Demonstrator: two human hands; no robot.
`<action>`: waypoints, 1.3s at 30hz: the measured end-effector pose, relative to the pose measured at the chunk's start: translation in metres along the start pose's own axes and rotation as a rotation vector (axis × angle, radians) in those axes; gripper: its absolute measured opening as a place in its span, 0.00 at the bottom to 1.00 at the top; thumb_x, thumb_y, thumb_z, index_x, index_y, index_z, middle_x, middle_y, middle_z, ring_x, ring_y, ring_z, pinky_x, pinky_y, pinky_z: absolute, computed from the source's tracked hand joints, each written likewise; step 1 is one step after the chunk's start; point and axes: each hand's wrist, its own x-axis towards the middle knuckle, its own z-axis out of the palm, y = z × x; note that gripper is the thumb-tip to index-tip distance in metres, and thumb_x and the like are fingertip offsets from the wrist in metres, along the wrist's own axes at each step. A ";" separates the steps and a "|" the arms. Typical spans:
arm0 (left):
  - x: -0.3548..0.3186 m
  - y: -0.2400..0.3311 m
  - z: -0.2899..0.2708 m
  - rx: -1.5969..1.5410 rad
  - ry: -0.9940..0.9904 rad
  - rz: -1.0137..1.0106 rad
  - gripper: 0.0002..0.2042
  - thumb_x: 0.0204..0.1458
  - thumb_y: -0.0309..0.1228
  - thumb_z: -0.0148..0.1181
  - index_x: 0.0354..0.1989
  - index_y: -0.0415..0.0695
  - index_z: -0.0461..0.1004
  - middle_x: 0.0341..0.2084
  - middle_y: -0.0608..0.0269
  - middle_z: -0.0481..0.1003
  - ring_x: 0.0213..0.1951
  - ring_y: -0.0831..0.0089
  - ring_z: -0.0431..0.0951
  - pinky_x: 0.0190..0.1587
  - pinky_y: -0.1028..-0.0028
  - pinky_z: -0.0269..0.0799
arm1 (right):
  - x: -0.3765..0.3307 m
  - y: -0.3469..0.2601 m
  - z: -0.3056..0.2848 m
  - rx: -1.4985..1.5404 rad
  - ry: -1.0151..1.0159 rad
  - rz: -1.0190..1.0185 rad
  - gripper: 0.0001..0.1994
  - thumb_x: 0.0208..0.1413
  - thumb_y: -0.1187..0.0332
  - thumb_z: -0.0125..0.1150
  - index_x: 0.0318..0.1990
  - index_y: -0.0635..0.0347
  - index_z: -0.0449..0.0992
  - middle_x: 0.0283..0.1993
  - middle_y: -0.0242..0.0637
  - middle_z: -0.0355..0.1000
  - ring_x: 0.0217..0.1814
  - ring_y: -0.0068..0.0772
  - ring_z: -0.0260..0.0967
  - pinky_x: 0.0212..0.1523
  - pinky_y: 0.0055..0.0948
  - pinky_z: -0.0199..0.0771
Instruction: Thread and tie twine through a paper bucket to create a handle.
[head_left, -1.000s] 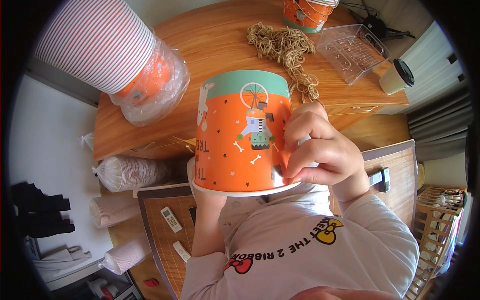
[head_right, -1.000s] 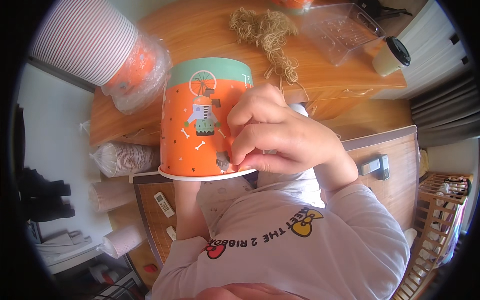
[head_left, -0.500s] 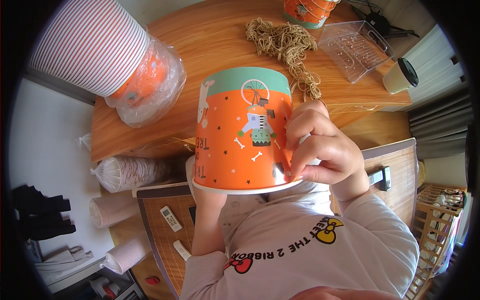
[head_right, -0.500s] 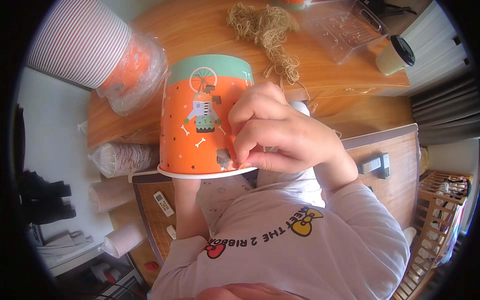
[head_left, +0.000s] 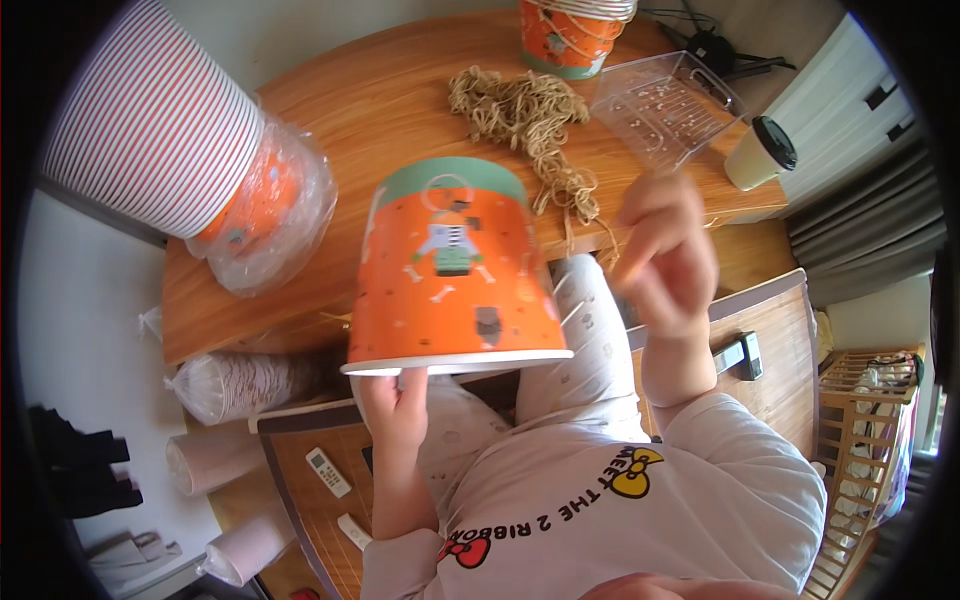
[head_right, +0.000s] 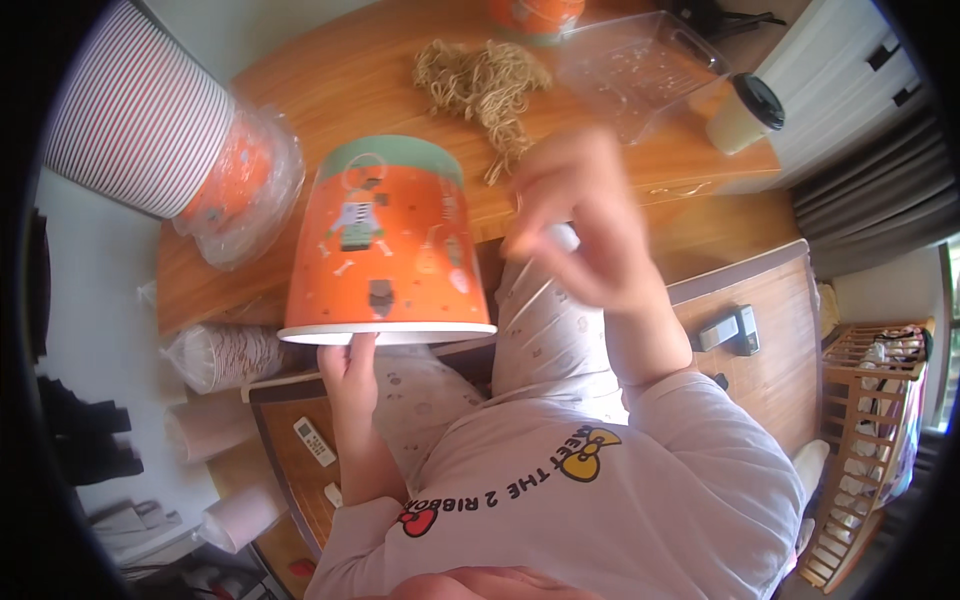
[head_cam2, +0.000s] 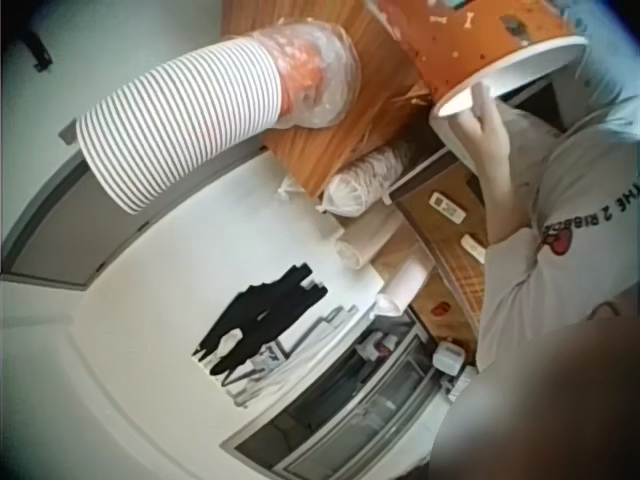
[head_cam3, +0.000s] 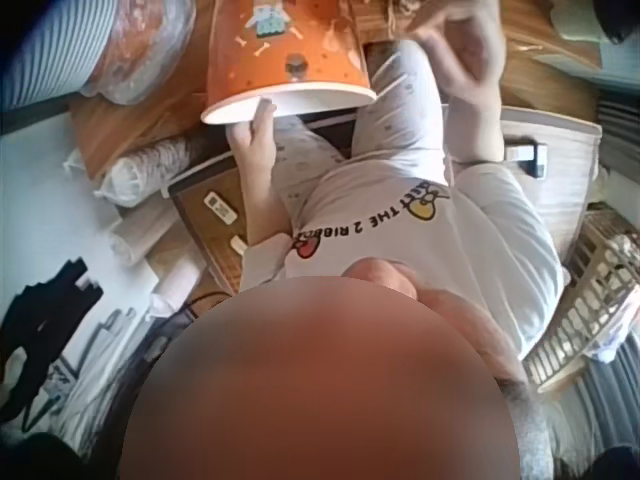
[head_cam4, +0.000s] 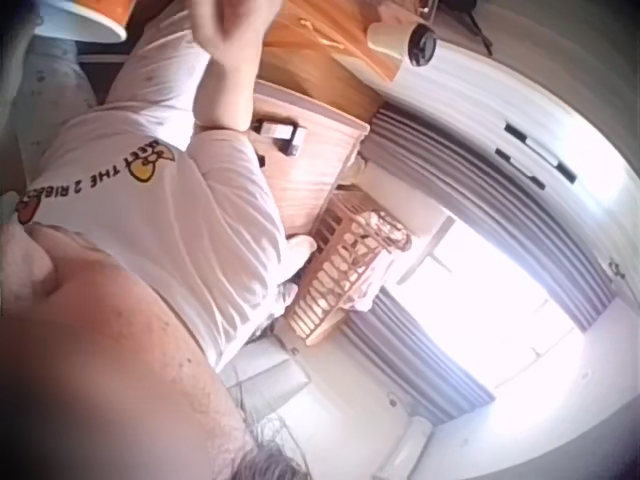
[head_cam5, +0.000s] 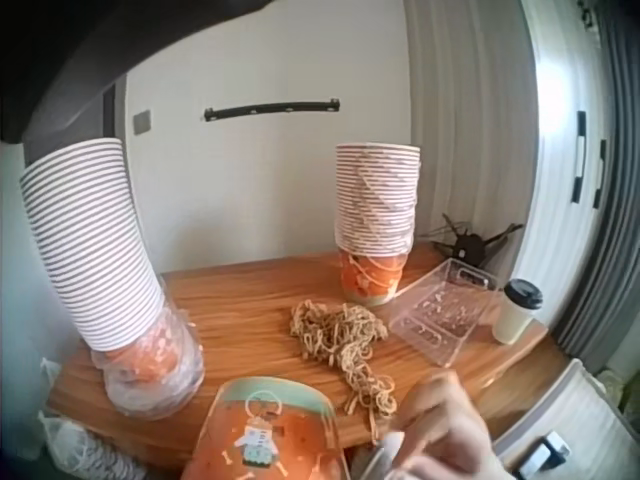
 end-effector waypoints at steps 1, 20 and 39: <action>-0.004 0.000 0.001 -0.061 0.042 -0.079 0.10 0.56 0.25 0.57 0.43 0.33 0.73 0.36 0.62 0.75 0.32 0.74 0.73 0.35 0.75 0.67 | -0.001 0.014 -0.008 -0.082 0.199 -0.034 0.06 0.55 0.70 0.60 0.31 0.59 0.69 0.41 0.39 0.64 0.41 0.28 0.59 0.43 0.26 0.59; -0.003 0.012 -0.002 -0.752 0.032 -0.323 0.24 0.58 0.24 0.52 0.64 0.38 0.59 0.58 0.61 0.67 0.57 0.72 0.68 0.58 0.67 0.63 | -0.028 0.054 -0.053 -0.190 0.262 0.538 0.07 0.54 0.75 0.60 0.41 0.63 0.79 0.35 0.33 0.76 0.39 0.23 0.70 0.42 0.23 0.68; 0.006 0.049 0.006 -0.382 0.182 -0.337 0.10 0.61 0.30 0.53 0.35 0.35 0.75 0.29 0.67 0.74 0.32 0.77 0.69 0.37 0.75 0.64 | -0.057 -0.063 0.043 1.070 -0.673 0.286 0.14 0.68 0.63 0.47 0.35 0.63 0.73 0.30 0.38 0.72 0.29 0.42 0.66 0.33 0.38 0.65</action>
